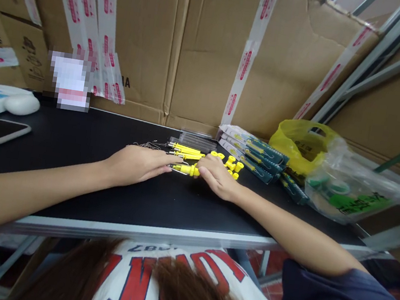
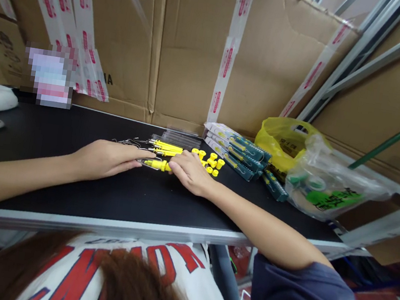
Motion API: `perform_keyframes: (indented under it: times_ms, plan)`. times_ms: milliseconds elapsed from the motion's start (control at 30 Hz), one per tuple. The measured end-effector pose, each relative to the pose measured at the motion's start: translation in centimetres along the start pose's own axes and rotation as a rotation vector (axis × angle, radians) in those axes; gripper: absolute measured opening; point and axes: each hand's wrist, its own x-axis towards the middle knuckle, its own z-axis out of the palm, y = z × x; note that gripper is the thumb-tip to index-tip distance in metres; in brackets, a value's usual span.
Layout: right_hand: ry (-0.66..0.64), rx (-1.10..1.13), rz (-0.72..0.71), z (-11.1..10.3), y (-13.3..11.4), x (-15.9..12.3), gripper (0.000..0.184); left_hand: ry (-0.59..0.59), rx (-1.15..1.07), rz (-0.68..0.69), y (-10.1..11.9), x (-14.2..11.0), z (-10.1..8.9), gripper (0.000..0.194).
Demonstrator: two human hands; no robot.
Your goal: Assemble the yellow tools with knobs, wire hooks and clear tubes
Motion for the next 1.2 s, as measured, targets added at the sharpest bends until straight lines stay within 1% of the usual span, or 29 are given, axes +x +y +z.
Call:
perform_keyframes:
  times_ms: [67,233,367,433,500,567,600,667,767,833,967,1033,1067,1133,1200]
  plan:
    - [-0.022,0.012,-0.007,0.13,0.21,0.06,0.047,-0.001,0.010,-0.009,0.03,0.00,-0.05,0.046]
    - [0.035,-0.007,0.019,0.25,0.48,0.06,0.029,-0.008,-0.006,-0.033,-0.04,0.13,-0.09,0.044]
    - [0.078,-0.004,-0.028,0.45,0.80,-0.01,0.014,-0.040,-0.029,-0.049,-0.06,0.26,-0.03,0.044]
    - [0.101,-0.009,-0.046,0.52,0.81,-0.06,0.009,-0.053,-0.047,-0.047,-0.07,0.29,0.04,0.045]
    - [0.109,0.007,-0.037,0.47,0.60,-0.13,0.013,-0.066,-0.061,-0.045,-0.11,0.30,0.10,0.045]
    - [0.099,0.039,0.001,0.31,0.26,-0.17,0.024,-0.073,-0.069,-0.048,-0.16,0.26,0.15,0.046]
    - [0.085,0.045,0.020,0.21,0.11,-0.18,0.027,-0.070,-0.073,-0.050,-0.18,0.23,0.18,0.046]
    - [0.044,0.029,0.040,0.05,-0.08,-0.14,0.027,-0.057,-0.078,-0.050,-0.22,0.14,0.22,0.046]
    - [-0.005,0.022,0.047,0.01,-0.06,0.00,0.043,-0.035,-0.072,-0.048,-0.24,0.05,0.27,0.045]
    - [0.000,0.037,0.054,0.08,0.05,0.09,0.039,-0.032,-0.071,-0.057,-0.25,0.04,0.27,0.044]
    - [0.052,0.094,0.055,0.36,0.25,0.12,0.019,-0.035,-0.082,-0.068,-0.30,0.11,0.19,0.043]
    - [0.079,0.145,0.036,0.52,0.32,0.06,0.013,-0.034,-0.078,-0.064,-0.34,0.14,0.18,0.043]
    - [0.094,0.163,0.024,0.58,0.34,0.03,0.013,-0.036,-0.075,-0.063,-0.36,0.15,0.20,0.043]
    - [0.115,0.176,0.014,0.62,0.34,-0.03,0.021,-0.042,-0.075,-0.061,-0.38,0.16,0.25,0.043]
    - [0.108,0.169,0.034,0.55,0.30,-0.04,0.029,-0.051,-0.079,-0.059,-0.36,0.16,0.30,0.043]
